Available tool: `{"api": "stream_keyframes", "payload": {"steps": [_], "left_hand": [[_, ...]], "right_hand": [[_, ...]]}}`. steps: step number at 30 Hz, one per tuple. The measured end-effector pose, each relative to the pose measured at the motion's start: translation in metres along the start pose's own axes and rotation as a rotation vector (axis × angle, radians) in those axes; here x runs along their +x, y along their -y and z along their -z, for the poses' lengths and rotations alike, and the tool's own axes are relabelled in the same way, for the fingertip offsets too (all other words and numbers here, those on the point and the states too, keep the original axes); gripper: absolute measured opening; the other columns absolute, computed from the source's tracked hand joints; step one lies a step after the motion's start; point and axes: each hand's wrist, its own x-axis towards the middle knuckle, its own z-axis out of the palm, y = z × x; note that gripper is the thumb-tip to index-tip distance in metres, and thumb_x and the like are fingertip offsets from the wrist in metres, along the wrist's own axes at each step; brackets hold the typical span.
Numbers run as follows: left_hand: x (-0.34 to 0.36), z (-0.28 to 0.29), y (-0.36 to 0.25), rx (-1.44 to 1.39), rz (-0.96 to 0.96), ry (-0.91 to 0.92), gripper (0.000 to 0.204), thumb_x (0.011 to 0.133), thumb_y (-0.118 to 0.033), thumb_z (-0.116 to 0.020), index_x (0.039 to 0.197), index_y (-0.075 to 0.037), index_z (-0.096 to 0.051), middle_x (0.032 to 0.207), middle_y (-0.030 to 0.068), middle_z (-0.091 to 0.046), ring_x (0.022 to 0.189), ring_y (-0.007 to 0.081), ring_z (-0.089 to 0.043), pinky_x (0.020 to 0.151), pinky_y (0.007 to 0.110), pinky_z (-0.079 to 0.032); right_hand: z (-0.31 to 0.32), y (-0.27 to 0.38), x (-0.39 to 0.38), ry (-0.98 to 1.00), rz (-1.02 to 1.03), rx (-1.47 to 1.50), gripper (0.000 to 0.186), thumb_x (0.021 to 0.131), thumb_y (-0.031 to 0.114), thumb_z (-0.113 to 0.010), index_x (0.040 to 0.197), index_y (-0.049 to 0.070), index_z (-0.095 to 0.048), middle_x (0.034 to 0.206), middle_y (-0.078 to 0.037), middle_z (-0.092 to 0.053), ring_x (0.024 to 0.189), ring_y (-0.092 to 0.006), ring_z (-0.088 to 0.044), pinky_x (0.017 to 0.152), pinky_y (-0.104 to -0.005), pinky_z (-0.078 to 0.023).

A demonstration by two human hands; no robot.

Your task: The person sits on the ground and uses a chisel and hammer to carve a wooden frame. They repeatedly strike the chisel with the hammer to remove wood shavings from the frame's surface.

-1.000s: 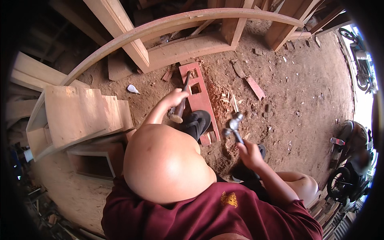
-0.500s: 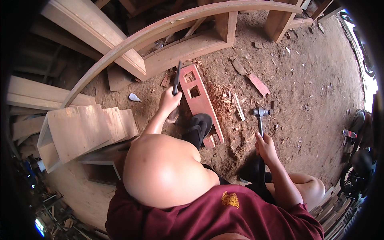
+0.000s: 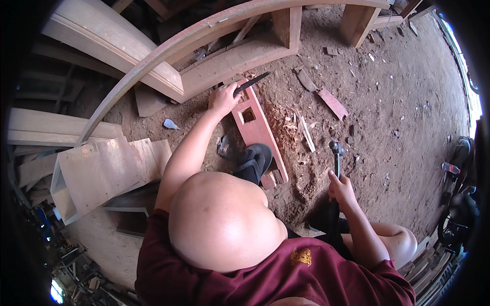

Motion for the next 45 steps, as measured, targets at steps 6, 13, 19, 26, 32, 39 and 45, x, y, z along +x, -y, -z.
{"api": "stream_keyframes", "payload": {"steps": [6, 13, 19, 26, 32, 39, 45], "left_hand": [[-0.002, -0.003, -0.011, -0.221, 0.202, -0.052, 0.024, 0.081, -0.027, -0.073, 0.091, -0.009, -0.061, 0.087, 0.0107, -0.070, 0.085, 0.0310, -0.068, 0.072, 0.043, -0.052], [0.016, -0.015, 0.025, -0.901, 0.745, -0.445, 0.020, 0.083, -0.017, -0.071, 0.090, -0.004, -0.057, 0.078, 0.0048, -0.068, 0.051, 0.0134, -0.056, 0.046, 0.031, -0.046], [-0.026, 0.039, -0.004, -1.150, 0.751, 0.095, 0.026, 0.090, -0.026, -0.067, 0.099, -0.008, -0.050, 0.074, 0.0065, -0.066, 0.049, 0.0097, -0.053, 0.040, 0.025, -0.045], [-0.086, 0.071, -0.026, -1.472, 0.651, 0.265, 0.034, 0.094, -0.020, -0.046, 0.126, -0.012, -0.039, 0.088, 0.0157, -0.067, 0.057, 0.0154, -0.059, 0.046, 0.030, -0.051], [-0.104, 0.076, -0.043, -1.670, 0.941, 0.436, 0.041, 0.093, -0.033, -0.045, 0.127, -0.010, -0.048, 0.091, 0.0101, -0.062, 0.065, 0.0153, -0.059, 0.046, 0.028, -0.049], [-0.107, 0.057, -0.060, -1.872, 0.993, 0.482, 0.034, 0.092, -0.031, -0.044, 0.114, -0.007, -0.056, 0.088, 0.0086, -0.064, 0.056, 0.0140, -0.057, 0.050, 0.028, -0.050], [-0.098, 0.052, -0.047, -1.753, 0.919, 0.486, 0.029, 0.092, -0.034, -0.049, 0.104, -0.010, -0.059, 0.079, 0.0028, -0.064, 0.054, 0.0112, -0.056, 0.048, 0.027, -0.049]], "right_hand": [[0.001, -0.004, -0.001, 0.011, -0.050, 0.076, 0.030, 0.097, 0.035, -0.057, 0.084, 0.011, -0.043, 0.060, 0.004, -0.041, 0.045, -0.0064, -0.039, 0.041, -0.0260, -0.035], [-0.003, -0.005, -0.001, -0.006, -0.031, -0.014, 0.029, 0.098, 0.034, -0.057, 0.088, 0.008, -0.047, 0.061, 0.003, -0.043, 0.047, -0.0077, -0.041, 0.042, -0.0265, -0.038], [0.002, -0.004, -0.002, 0.021, -0.035, 0.033, 0.028, 0.098, 0.034, -0.055, 0.091, 0.007, -0.048, 0.062, 0.004, -0.043, 0.048, -0.0075, -0.041, 0.043, -0.0264, -0.037], [-0.007, -0.005, 0.001, 0.041, -0.048, 0.006, 0.031, 0.098, 0.038, -0.055, 0.085, 0.012, -0.044, 0.060, 0.005, -0.040, 0.046, -0.0062, -0.038, 0.042, -0.0252, -0.036], [-0.012, 0.000, -0.003, 0.086, -0.091, 0.072, 0.025, 0.100, 0.034, -0.053, 0.092, 0.011, -0.046, 0.062, 0.006, -0.039, 0.048, -0.0044, -0.035, 0.043, -0.0235, -0.032], [-0.021, 0.001, -0.001, 0.108, -0.076, 0.006, 0.033, 0.098, 0.041, -0.053, 0.082, 0.015, -0.042, 0.060, 0.006, -0.038, 0.045, -0.0056, -0.035, 0.044, -0.0263, -0.036], [-0.026, -0.005, 0.003, 0.070, 0.014, -0.105, 0.030, 0.099, 0.036, -0.052, 0.082, 0.013, -0.042, 0.059, 0.006, -0.037, 0.044, -0.0061, -0.035, 0.042, -0.0250, -0.035]]}}
